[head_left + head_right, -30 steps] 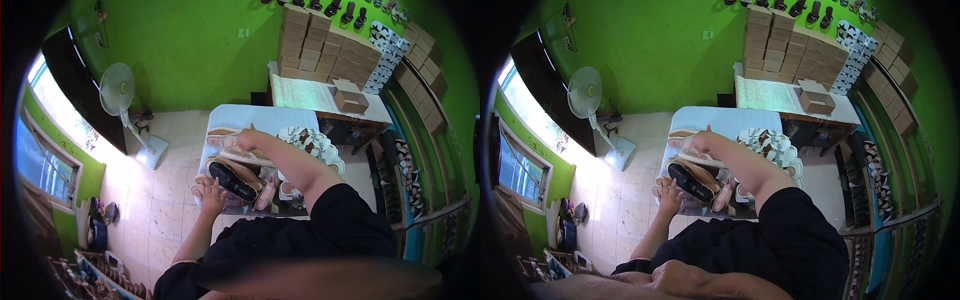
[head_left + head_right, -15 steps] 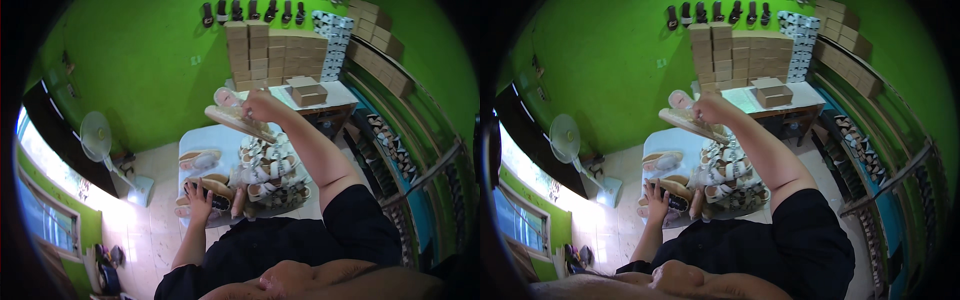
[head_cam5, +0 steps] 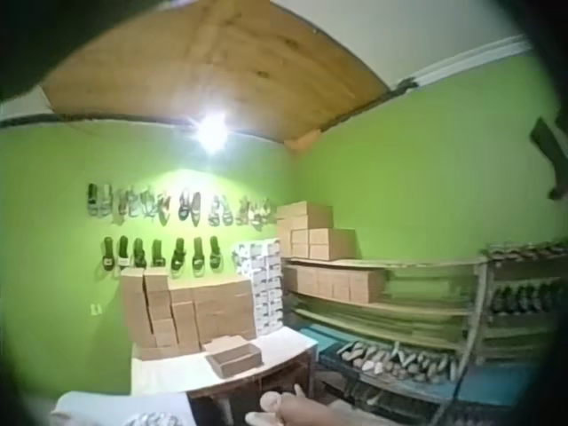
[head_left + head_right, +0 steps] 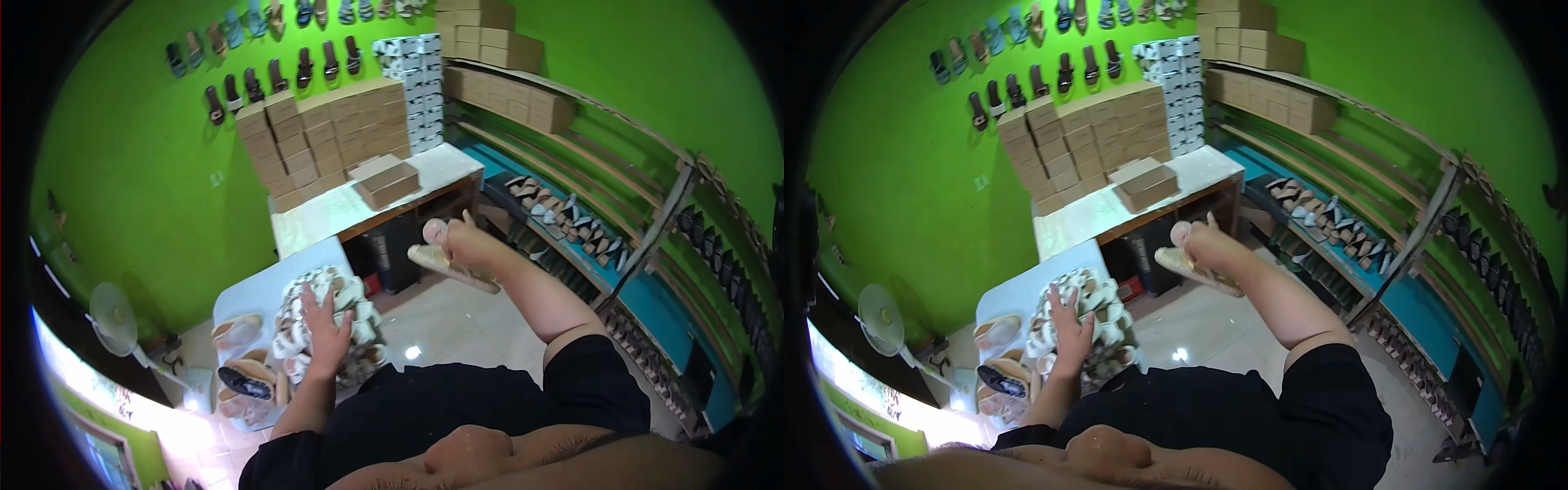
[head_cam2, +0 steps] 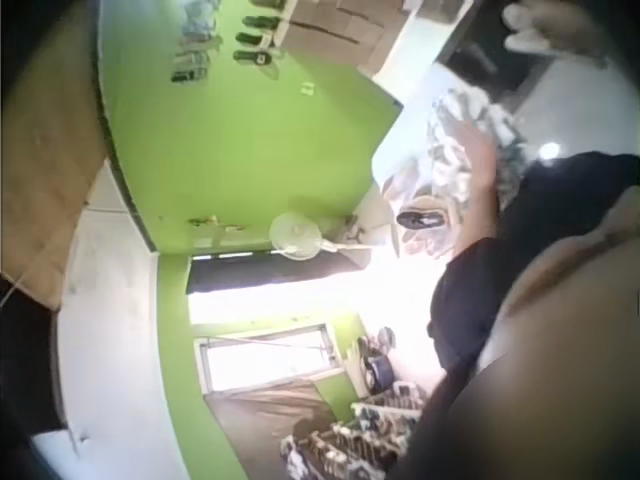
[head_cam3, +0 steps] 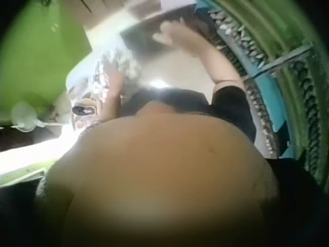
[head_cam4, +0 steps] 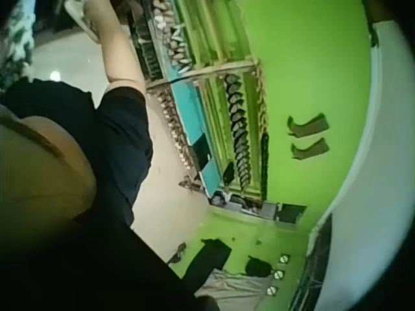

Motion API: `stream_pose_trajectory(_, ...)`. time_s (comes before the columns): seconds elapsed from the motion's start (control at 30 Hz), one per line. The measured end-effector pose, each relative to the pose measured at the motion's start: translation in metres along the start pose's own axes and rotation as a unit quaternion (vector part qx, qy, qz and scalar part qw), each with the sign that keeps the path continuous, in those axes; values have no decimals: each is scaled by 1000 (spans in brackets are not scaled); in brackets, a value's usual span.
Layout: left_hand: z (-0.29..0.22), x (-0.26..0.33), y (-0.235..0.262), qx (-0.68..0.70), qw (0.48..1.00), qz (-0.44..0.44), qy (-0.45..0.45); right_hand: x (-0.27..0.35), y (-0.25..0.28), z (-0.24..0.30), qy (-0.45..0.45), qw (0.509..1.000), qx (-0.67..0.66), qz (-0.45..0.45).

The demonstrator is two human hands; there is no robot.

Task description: The person is packaging pairs of shoes into individual shoe boxes and stacking them.

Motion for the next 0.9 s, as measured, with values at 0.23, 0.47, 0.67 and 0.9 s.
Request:
stream_pose_trajectory(0.23, -156, -62, -158, -11, 982, 177, -57, 69, -49, -83, 29, 998, -15, 49)
stream_pose_trajectory(0.47, -185, -130, -238, -33, 976, 207, -60, 56, -76, -150, 54, 996, -9, 64)
stream_pose_trajectory(0.67, -133, -222, -289, -36, 987, 155, 30, -1, -98, -208, 48, 995, -28, 77)
stream_pose_trajectory(0.9, -41, -336, -378, -7, 977, 185, 110, -81, -131, -307, 22, 993, -20, 113)
Point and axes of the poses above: each hand's wrist, its own x-axis away from the middle knuckle, its own y-axis out of the back of the hand, z = x × y, the point moved 5 cm from there along -x, towards the middle knuckle, and after that the axes turned 3 degrees about -x, right-handed, at the moved point
